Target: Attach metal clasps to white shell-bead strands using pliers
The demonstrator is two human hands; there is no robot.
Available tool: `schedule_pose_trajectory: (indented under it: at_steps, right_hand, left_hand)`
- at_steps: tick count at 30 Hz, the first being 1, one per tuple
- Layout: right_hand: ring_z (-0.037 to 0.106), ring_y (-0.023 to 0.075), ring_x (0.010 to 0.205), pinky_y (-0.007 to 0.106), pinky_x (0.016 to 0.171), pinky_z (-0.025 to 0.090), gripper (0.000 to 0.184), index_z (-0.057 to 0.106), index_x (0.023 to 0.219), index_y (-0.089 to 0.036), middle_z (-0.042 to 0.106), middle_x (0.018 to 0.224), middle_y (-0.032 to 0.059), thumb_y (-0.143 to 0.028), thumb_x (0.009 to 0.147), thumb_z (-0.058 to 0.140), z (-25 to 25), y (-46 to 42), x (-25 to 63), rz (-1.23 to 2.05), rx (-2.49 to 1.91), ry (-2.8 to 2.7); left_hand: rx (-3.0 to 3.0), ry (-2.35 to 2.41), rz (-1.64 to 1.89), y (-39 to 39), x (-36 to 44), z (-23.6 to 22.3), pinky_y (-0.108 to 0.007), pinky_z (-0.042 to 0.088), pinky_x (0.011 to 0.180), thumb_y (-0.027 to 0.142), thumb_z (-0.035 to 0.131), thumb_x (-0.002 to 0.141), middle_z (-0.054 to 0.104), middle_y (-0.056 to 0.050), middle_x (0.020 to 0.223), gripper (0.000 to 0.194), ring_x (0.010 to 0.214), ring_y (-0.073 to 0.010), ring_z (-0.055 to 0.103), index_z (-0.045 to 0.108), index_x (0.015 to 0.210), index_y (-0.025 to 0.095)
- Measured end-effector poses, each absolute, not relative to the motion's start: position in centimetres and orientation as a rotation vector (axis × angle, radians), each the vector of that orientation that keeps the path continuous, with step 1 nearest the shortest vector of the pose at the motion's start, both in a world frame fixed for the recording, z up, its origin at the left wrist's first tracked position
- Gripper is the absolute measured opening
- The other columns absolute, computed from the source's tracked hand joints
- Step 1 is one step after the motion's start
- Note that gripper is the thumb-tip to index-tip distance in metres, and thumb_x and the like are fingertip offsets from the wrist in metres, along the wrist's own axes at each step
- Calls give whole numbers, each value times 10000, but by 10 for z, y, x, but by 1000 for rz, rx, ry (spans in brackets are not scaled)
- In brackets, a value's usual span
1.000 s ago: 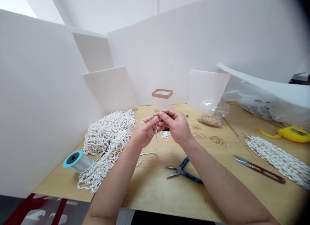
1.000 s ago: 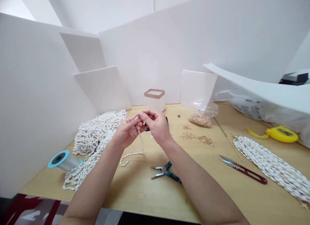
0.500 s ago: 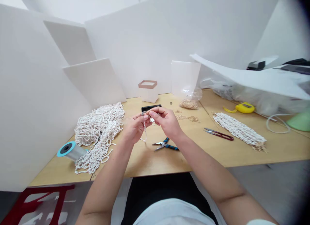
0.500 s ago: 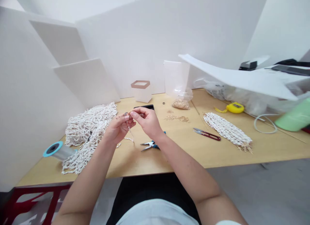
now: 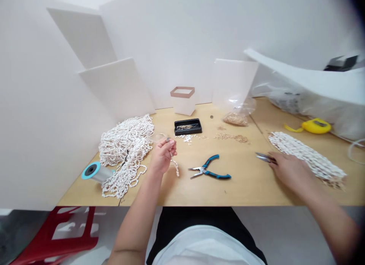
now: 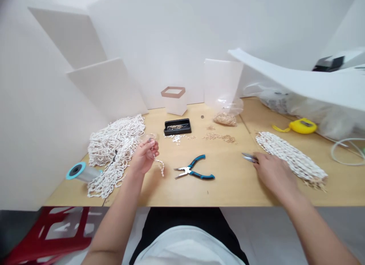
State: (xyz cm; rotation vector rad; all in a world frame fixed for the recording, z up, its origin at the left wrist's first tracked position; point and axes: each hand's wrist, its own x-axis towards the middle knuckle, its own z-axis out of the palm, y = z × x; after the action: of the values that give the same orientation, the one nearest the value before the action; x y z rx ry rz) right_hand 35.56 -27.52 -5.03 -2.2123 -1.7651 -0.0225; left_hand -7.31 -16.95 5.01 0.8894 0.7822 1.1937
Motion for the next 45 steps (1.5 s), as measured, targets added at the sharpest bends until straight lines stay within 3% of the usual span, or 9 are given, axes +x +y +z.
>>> schedule_pose_trajectory:
  at_steps: [3,8,10,14,17,20,23,31,45]
  right_hand:
    - [667,388,916,513,783,447,190,702,980,-233,707,1030,260,-284,906,534,-61,-270,367,5,-2229,-1837]
    - [678,324,882,482,792,473,182,639,869,-280,693,957,228,-362,954,500,-32,-241,314,328,-1892,-1901]
    - [678,283,826,442,763,489,208,597,880,-280,699,930,174,-417,984,480,-7,-225,273,640,-1685,-1927]
    - [588,174,562,333,604,460,347,513,834,-247,633,664,14,-467,1045,347,30,-190,199,1287,-1286,-1897]
    - [550,168,568,314,590,427,324,502,832,-242,593,648,-11,-467,1035,387,37,-163,169,1187,-1232,-1908]
    - [662,233,864,358,763,481,301,607,1019,-235,712,935,61,-460,1031,408,35,-144,156,1063,-1171,-1962]
    - [644,266,1140,395,946,466,341,622,1188,-244,706,1218,85,-449,1036,395,31,-136,148,1056,-1126,-1952]
    - [621,227,784,341,700,411,366,603,933,-220,680,865,58,-467,1046,358,26,-145,124,975,-1256,-2021]
    - [600,184,724,302,681,395,334,583,862,-220,670,812,24,-431,1046,401,11,-191,93,1012,-1268,-1849]
  left_hand:
    - [866,797,1168,-160,-69,49,-154,379,490,281,860,662,523,43,651,303,538,-43,442,619,780,143]
    - [848,837,1140,-146,-65,50,-128,274,451,288,860,679,516,42,650,299,508,-21,397,623,789,143]
    - [854,863,1120,-141,-63,48,-129,240,440,297,859,689,512,41,648,291,500,-15,382,648,810,136]
    - [852,924,1107,-135,-59,39,-139,241,437,334,859,695,498,41,631,304,487,-10,364,673,797,117]
    - [835,963,1137,-132,-59,33,-143,263,444,349,862,692,494,41,631,317,494,-15,374,648,752,123]
    - [818,1008,1186,-131,-59,30,-147,292,457,360,858,695,507,39,640,322,511,-25,405,645,757,126]
    - [802,1054,1225,-131,-58,30,-159,313,464,378,851,700,512,42,623,330,511,-36,422,645,766,129]
    - [849,1110,1239,-142,-56,23,-188,364,490,422,838,713,548,32,615,342,519,-60,455,670,801,136]
    - [1066,1164,1129,-176,-73,12,-208,395,501,412,782,748,540,34,581,302,498,-76,469,653,744,139]
